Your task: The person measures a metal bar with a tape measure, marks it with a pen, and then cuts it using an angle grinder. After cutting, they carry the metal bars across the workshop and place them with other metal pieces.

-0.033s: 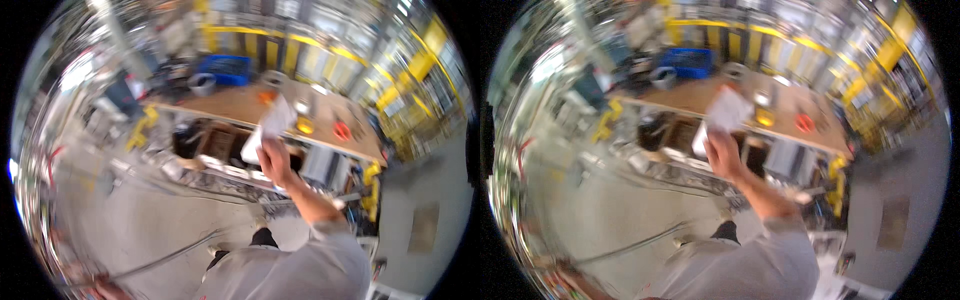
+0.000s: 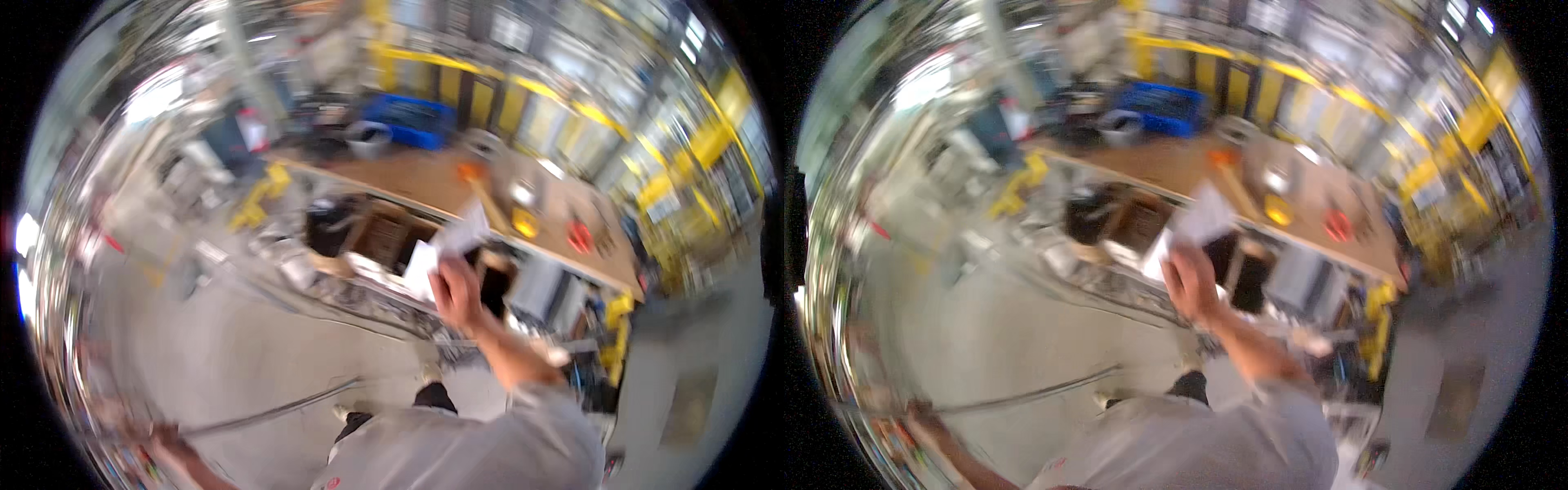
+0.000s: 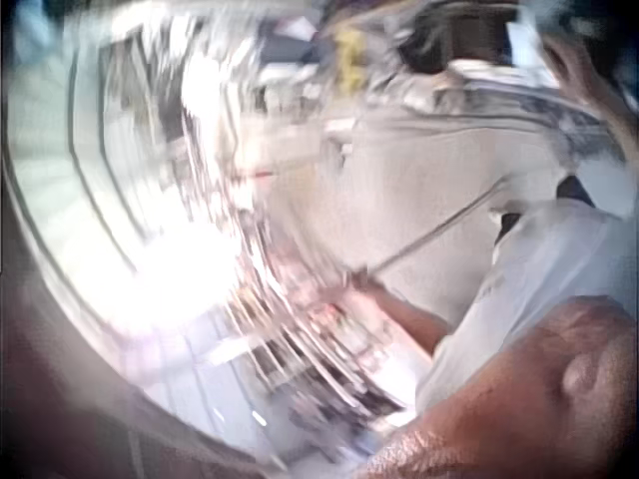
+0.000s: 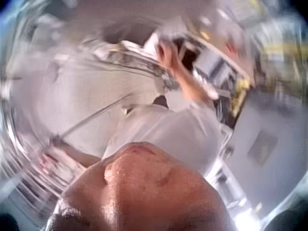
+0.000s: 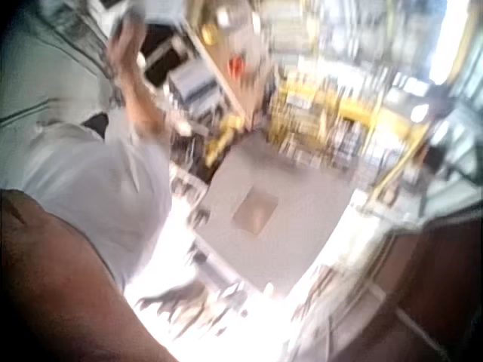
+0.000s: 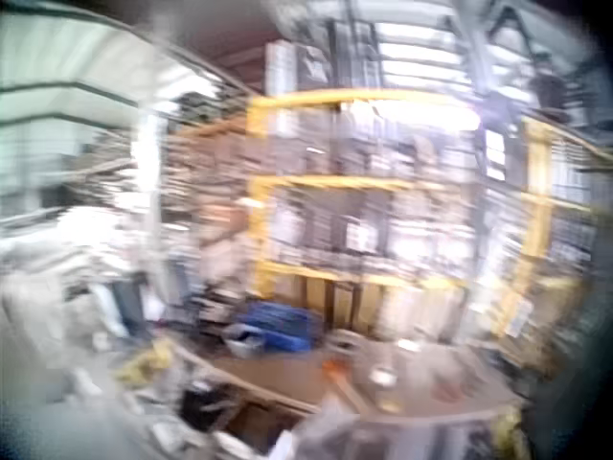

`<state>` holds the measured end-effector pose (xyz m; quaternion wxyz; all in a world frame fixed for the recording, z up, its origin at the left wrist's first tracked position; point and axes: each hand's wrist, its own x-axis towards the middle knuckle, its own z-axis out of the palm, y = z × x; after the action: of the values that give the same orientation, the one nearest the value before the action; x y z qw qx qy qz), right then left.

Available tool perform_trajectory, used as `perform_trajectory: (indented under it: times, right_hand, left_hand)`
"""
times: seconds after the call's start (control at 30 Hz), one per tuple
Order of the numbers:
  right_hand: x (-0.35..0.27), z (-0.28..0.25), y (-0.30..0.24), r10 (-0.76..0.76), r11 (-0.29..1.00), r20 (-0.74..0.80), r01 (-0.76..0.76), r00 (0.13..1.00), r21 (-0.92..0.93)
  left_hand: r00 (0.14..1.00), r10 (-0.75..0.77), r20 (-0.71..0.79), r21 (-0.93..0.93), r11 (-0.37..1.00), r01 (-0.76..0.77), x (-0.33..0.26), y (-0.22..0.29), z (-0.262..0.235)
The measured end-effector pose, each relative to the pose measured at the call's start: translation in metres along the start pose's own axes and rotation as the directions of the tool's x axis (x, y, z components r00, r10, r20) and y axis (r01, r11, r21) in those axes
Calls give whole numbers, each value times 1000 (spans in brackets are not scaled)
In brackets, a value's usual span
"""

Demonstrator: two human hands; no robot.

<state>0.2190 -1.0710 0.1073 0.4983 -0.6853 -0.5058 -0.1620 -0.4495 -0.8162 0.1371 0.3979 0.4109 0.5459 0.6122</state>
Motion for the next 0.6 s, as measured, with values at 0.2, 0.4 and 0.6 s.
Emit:
perform_trajectory:
  times: [0.2,0.4,0.6]
  right_hand:
    - [-149,172,-188,458,830,404,-544,792,124]
    - [-165,352,-298,326,850,607,-505,724,146]
    - [-95,505,-397,258,898,714,-435,651,73]
  left_hand:
    - [987,119,108,-147,984,-103,14,-63,-7]
    - [997,-72,-19,-322,945,62,91,-48,-90]
    - [901,-91,-423,-330,942,-60,214,7,-235]
